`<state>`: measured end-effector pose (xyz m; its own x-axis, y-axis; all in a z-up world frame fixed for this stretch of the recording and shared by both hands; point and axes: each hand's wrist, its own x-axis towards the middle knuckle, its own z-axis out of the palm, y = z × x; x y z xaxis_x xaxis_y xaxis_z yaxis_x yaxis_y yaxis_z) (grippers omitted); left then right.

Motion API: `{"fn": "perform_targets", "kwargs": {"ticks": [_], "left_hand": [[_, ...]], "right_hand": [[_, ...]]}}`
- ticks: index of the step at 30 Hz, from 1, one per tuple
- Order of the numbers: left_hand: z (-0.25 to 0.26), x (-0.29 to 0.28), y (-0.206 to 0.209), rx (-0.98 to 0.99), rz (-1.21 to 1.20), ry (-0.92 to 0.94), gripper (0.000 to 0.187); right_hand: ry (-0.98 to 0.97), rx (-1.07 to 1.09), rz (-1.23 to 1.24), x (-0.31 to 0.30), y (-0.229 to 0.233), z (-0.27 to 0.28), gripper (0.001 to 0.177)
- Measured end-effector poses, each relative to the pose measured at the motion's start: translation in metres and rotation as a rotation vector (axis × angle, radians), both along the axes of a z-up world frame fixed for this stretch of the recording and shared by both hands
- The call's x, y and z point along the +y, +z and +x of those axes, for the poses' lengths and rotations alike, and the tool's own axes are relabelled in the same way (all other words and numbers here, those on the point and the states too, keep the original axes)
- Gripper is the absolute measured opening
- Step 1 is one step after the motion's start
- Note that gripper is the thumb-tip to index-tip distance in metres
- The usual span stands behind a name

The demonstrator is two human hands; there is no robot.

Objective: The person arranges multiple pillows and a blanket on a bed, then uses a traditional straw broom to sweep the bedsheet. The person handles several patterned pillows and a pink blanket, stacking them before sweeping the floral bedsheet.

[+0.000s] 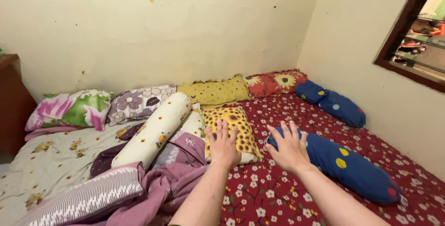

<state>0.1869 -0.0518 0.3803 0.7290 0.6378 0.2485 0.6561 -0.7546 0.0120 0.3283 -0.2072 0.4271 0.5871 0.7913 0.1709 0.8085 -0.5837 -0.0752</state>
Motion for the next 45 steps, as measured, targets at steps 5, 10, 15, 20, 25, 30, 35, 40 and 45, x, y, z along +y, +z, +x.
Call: {"fn": "perform_targets", "kwargs": {"ticks": [5, 10, 15, 20, 25, 30, 35, 40, 45], "left_hand": [[0.002, 0.018, -0.008, 0.051, -0.072, 0.023, 0.087], [-0.006, 0.046, -0.002, 0.034, -0.069, 0.059, 0.087], [-0.002, 0.071, 0.004, 0.029, -0.076, 0.076, 0.085], [0.009, 0.090, 0.010, 0.024, -0.060, 0.078, 0.085], [0.026, 0.086, 0.020, 0.049, -0.069, 0.048, 0.088], [0.033, 0.062, 0.018, -0.041, -0.091, -0.003, 0.087], [0.026, 0.036, -0.002, -0.085, -0.063, -0.006, 0.084], [0.017, 0.019, -0.006, -0.072, -0.051, 0.004, 0.086], [0.008, 0.009, -0.003, 0.018, -0.066, 0.028, 0.087]], "right_hand": [[0.008, 0.053, -0.036, 0.021, -0.010, 0.001, 0.067], [0.023, 0.096, -0.111, 0.053, -0.011, -0.007, 0.067], [0.068, 0.108, -0.090, 0.085, -0.011, -0.003, 0.067], [0.066, 0.140, -0.072, 0.106, -0.009, -0.001, 0.067], [0.067, 0.159, -0.039, 0.110, -0.001, -0.001, 0.068], [0.074, 0.131, -0.018, 0.106, 0.004, -0.004, 0.070], [0.100, 0.141, -0.037, 0.083, -0.006, -0.022, 0.068], [0.100, 0.141, -0.044, 0.063, -0.005, -0.026, 0.069], [0.090, 0.136, -0.052, 0.047, -0.003, -0.027, 0.068]]}}
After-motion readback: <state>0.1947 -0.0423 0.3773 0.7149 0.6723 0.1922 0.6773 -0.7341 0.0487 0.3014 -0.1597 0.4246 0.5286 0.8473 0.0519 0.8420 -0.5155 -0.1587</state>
